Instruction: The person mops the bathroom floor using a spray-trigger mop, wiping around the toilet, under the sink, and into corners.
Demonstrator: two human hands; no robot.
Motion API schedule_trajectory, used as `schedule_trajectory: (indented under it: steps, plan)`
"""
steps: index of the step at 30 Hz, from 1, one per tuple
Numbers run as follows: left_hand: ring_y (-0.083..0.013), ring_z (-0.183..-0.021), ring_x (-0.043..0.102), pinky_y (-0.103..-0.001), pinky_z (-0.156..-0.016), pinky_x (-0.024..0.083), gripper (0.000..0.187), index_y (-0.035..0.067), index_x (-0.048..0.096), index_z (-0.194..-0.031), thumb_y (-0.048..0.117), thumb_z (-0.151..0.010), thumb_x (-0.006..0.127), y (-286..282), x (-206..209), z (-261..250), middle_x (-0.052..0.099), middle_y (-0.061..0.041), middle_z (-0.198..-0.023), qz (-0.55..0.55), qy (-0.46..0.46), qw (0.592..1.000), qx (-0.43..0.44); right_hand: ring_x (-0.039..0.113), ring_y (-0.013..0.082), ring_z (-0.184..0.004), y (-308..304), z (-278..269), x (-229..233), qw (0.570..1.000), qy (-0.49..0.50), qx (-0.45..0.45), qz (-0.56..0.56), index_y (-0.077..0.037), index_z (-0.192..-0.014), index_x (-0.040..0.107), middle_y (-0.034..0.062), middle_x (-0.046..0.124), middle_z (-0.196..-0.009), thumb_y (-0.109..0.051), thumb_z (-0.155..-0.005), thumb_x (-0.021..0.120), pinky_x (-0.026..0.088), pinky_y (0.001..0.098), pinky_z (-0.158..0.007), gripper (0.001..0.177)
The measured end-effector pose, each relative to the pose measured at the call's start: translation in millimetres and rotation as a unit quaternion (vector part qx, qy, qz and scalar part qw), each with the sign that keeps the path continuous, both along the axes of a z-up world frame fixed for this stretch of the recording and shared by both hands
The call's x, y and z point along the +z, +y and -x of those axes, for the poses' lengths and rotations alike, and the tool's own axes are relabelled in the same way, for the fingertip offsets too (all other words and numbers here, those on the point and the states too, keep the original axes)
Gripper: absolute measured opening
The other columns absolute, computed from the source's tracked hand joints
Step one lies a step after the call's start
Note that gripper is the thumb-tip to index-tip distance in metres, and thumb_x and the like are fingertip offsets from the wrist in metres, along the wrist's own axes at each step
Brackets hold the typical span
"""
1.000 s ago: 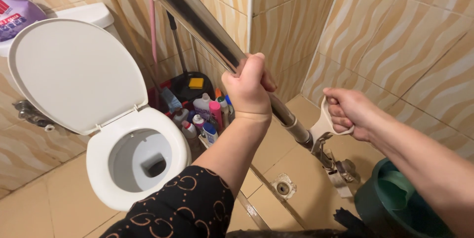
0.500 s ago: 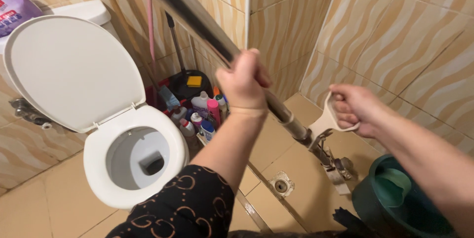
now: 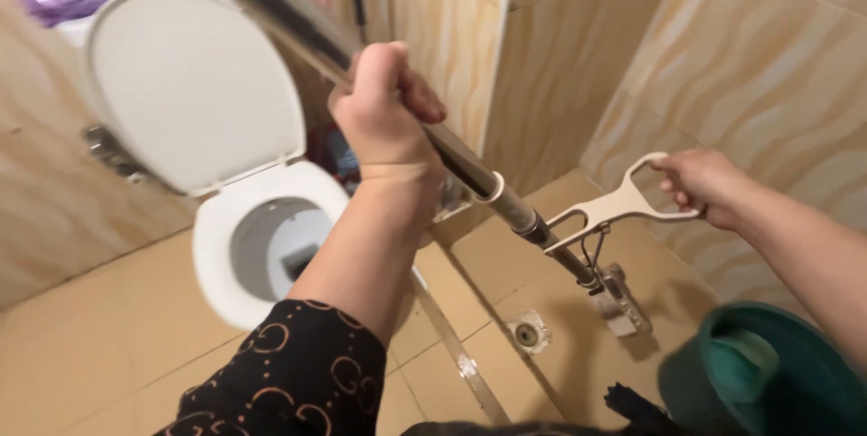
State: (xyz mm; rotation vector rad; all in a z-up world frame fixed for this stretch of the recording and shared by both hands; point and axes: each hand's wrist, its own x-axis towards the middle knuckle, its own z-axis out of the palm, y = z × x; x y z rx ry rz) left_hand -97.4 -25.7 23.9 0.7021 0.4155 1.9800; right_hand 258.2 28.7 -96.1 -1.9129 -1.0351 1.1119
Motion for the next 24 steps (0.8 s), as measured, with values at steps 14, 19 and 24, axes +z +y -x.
schedule_trajectory:
  steps: [14, 19, 24]
  plan:
    - [-0.0141, -0.037, 0.042, -0.029, -0.039, 0.033, 0.025, 0.004, 0.05, -0.054, 0.012, -0.077, 0.057, -60, -4, 118, 0.045, -0.004, -0.045, -0.111, 0.23, 0.967, 0.012, 0.052, 0.0119, -0.074, -9, 168, -55, 0.983, 0.044, 0.156, 0.091, -0.016, -0.1, 0.056, -0.0036, 0.058, -0.081, -0.026, -0.086, 0.051, 0.041, 0.0296, -0.062, 0.018]
    - [-0.012, -0.034, 0.041, -0.027, -0.035, 0.031, 0.02, 0.002, 0.055, -0.06, 0.011, -0.078, 0.054, -75, -10, 167, 0.046, -0.003, -0.044, -0.148, 0.265, 0.951, -0.05, 0.057, 0.0153, -0.072, -2, 289, 38, 0.922, 0.209, 0.311, -0.099, -0.008, -0.098, 0.054, 0.0025, 0.057, -0.079, -0.015, -0.086, 0.053, 0.044, 0.0306, -0.062, 0.014]
    - [-0.0099, -0.035, 0.043, -0.025, -0.035, 0.032, 0.019, 0.002, 0.06, -0.061, 0.013, -0.076, 0.058, -97, -33, 193, 0.047, -0.002, -0.044, -0.153, 0.317, 0.927, -0.129, 0.057, 0.0158, -0.071, -25, 346, 100, 0.887, 0.25, 0.334, -0.197, -0.008, -0.095, 0.054, 0.0033, 0.057, -0.077, -0.014, -0.086, 0.053, 0.045, 0.031, -0.064, 0.011]
